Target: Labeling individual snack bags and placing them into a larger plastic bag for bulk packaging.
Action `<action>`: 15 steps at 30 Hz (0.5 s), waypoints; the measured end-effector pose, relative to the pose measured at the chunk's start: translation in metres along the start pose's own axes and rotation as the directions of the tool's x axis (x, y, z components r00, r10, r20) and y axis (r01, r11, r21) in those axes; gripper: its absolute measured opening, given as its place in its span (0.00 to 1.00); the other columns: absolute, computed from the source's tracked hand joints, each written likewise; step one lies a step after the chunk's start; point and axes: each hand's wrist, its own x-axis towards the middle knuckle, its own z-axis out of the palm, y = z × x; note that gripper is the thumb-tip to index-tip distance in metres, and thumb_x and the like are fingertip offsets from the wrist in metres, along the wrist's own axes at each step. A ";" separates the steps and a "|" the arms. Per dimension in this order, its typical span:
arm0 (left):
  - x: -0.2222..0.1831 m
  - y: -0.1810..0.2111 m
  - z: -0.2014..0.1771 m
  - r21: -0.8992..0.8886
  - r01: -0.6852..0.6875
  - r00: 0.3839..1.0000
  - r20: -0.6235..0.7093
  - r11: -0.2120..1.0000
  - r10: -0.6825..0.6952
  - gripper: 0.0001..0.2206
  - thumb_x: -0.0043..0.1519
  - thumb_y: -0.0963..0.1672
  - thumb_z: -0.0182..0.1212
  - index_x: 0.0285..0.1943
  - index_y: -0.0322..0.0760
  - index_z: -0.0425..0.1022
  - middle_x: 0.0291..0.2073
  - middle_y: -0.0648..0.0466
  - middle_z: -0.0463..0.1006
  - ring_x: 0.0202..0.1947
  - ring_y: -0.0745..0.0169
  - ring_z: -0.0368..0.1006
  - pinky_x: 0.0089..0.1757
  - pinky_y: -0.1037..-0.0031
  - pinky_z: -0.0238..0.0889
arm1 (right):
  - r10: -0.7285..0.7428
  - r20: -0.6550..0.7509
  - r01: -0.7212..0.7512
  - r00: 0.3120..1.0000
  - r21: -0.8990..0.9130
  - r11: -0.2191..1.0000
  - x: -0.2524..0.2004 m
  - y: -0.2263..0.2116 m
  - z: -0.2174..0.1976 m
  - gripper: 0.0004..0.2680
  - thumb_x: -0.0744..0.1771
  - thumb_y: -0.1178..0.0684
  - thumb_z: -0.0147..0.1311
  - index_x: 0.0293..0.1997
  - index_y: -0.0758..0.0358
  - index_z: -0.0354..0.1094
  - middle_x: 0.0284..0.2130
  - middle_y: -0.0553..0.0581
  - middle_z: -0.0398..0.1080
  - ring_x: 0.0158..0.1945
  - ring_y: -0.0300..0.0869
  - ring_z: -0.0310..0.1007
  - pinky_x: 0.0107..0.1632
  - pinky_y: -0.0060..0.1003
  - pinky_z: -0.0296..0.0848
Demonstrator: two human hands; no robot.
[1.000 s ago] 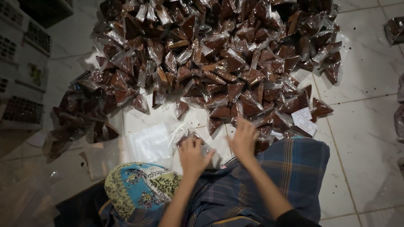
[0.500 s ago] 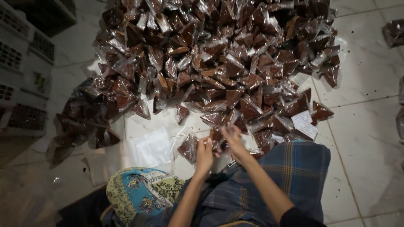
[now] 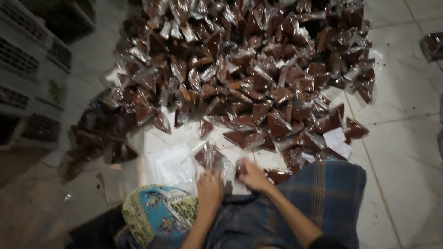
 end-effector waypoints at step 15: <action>0.020 0.035 -0.051 -0.739 0.271 0.962 0.191 0.616 -0.195 0.06 0.65 0.40 0.53 0.47 0.30 0.69 0.40 0.45 0.75 0.38 0.51 0.73 0.44 0.65 0.68 | 0.036 0.130 -0.096 0.991 0.492 0.865 -0.019 -0.023 0.009 0.17 0.69 0.47 0.45 0.65 0.60 0.66 0.24 0.58 0.75 0.18 0.36 0.59 0.21 0.31 0.57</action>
